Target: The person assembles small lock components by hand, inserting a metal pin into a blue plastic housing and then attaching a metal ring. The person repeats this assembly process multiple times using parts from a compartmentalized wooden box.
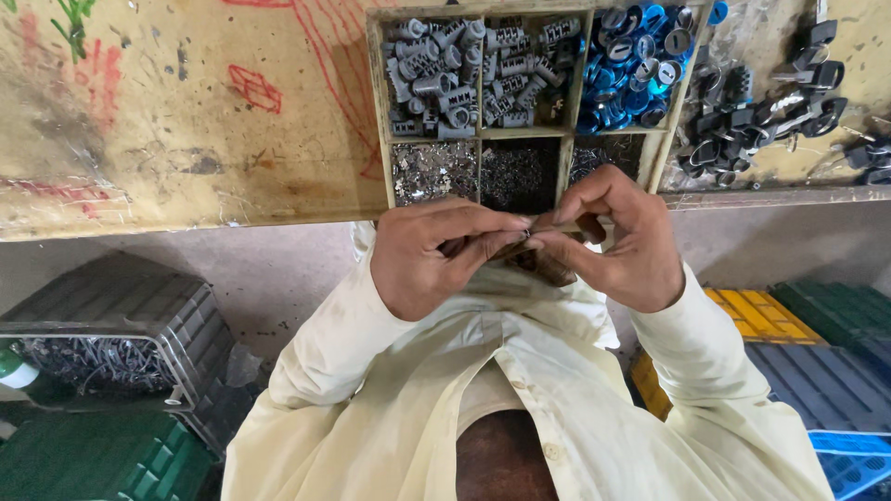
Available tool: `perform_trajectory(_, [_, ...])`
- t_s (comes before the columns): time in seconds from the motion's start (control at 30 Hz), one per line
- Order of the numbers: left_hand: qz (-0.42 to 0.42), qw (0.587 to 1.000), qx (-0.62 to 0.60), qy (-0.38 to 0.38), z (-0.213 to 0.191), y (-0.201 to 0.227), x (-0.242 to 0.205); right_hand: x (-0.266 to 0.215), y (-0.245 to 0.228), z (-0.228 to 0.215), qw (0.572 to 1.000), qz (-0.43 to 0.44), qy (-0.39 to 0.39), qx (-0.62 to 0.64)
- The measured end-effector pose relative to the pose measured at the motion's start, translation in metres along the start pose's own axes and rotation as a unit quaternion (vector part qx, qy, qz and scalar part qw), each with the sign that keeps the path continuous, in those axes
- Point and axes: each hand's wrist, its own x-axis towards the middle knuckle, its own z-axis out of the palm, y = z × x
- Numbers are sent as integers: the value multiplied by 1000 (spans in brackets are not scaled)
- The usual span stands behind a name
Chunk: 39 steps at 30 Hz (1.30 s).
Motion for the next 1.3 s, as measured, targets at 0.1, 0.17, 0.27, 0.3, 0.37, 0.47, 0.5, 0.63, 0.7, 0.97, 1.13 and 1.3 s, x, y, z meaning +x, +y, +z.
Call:
perform_trajectory(0.1, [11, 998, 59, 5, 0, 4, -3, 4, -10, 3, 987, -40, 34, -152])
perform_trajectory(0.17, [7, 997, 76, 0, 0, 3, -5, 9, -19, 4, 971, -79, 64, -217])
perform_trajectory(0.27, [-155, 985, -38, -60, 4, -3, -7, 14, -38, -6, 963, -45, 41, -264])
perform_trajectory(0.3, [-149, 980, -118, -61, 5, -6, -8, 14, -44, -12, 936, -98, 55, -334])
perform_trajectory(0.37, [-136, 950, -273, -62, 10, -12, -9, 14, -51, -20, 861, -205, 76, -460])
perform_trajectory(0.47, [-225, 874, -423, -74, 16, -19, -12, 12, -48, -16, 809, -165, 65, -560])
perform_trajectory(0.5, [-236, 868, -432, -73, 18, -21, -11, 10, -46, -15, 818, -160, 74, -548])
perform_trajectory(0.63, [-230, 861, -451, -50, 27, -22, -12, 0, -39, -16, 871, -124, 107, -462])
perform_trajectory(0.7, [-206, 881, -423, -38, 28, -20, -11, -2, -34, -17, 889, -113, 121, -428])
perform_trajectory(0.97, [-129, 921, -366, -7, 34, -17, -11, -10, -5, -27, 909, -77, 162, -377])
perform_trajectory(1.13, [-150, 920, -361, -10, 48, -18, -6, -20, -6, -16, 978, -37, 165, -123])
perform_trajectory(1.3, [-223, 825, -517, -43, 57, -21, -8, -25, -5, 11, 972, -146, 172, -61])
